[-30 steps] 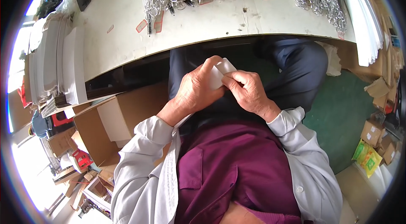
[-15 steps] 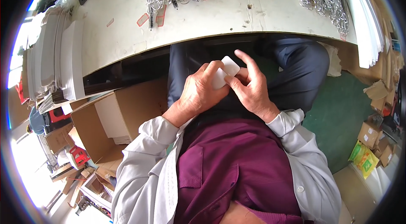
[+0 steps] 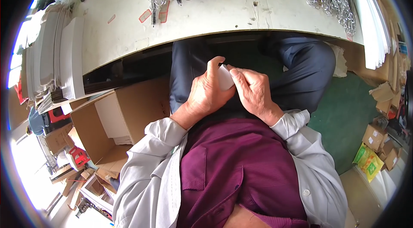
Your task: Inserting small metal wire brushes into white paper sleeves and organizing them.
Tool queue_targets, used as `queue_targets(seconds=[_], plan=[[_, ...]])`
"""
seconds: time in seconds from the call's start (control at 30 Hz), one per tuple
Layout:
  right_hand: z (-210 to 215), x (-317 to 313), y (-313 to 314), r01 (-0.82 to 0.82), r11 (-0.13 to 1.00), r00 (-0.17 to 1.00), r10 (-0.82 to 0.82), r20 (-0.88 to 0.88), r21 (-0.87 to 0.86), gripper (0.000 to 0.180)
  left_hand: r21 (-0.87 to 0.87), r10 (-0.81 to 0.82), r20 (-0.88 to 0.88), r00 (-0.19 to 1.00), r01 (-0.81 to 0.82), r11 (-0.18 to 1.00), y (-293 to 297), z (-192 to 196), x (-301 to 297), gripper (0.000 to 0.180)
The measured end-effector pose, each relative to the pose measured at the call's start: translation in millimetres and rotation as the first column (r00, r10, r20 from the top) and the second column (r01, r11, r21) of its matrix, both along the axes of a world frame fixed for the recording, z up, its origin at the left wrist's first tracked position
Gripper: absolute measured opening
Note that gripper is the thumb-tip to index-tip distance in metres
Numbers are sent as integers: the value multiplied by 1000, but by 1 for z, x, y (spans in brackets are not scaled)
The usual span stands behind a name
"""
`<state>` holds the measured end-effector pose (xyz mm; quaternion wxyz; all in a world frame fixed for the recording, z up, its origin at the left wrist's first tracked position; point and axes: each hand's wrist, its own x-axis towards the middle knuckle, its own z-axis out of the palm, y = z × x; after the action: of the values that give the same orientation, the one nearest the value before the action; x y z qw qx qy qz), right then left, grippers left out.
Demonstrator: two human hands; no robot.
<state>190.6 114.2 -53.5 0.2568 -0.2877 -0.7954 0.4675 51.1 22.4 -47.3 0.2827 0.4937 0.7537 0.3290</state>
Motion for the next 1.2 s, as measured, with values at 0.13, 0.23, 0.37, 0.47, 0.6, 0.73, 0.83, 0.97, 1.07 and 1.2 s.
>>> queue_targets(seconds=[0.13,0.23,0.37,0.47,0.6,0.73,0.83,0.97,1.07,1.2], plan=[[4,-5,-6,76,949,997,-77,7,-306,20,-6,-6,-40,999,5,1000,-2,-3,1,70],[-5,-9,-11,137,873,980,-187,-61,-468,15,29,10,-95,995,-7,1000,-2,-3,6,62],[-6,-4,-5,143,841,982,-186,-31,-521,15,74,13,-158,987,-1,997,-4,-6,8,60],[-6,-2,3,146,727,980,-197,1,-671,14,51,2,-153,988,5,999,-5,-8,8,54],[-10,0,5,167,672,975,-221,21,-722,14,87,-6,-160,987,20,996,-7,-9,9,55],[-8,-3,1,182,752,970,-242,-8,-633,15,114,2,-170,985,18,993,-9,-14,9,55],[-4,-6,-3,184,907,976,-213,-37,-379,19,226,18,-192,981,26,974,-7,-14,8,48],[-8,2,-3,127,946,992,-128,14,-298,18,191,8,-171,985,26,981,-7,-12,5,51],[-11,1,-8,87,952,978,-138,-158,-293,20,131,32,-77,997,-21,991,-7,-9,1,54],[-12,0,-10,-25,990,995,12,-94,-136,43,152,12,-34,999,-6,988,-6,-11,-2,53]])
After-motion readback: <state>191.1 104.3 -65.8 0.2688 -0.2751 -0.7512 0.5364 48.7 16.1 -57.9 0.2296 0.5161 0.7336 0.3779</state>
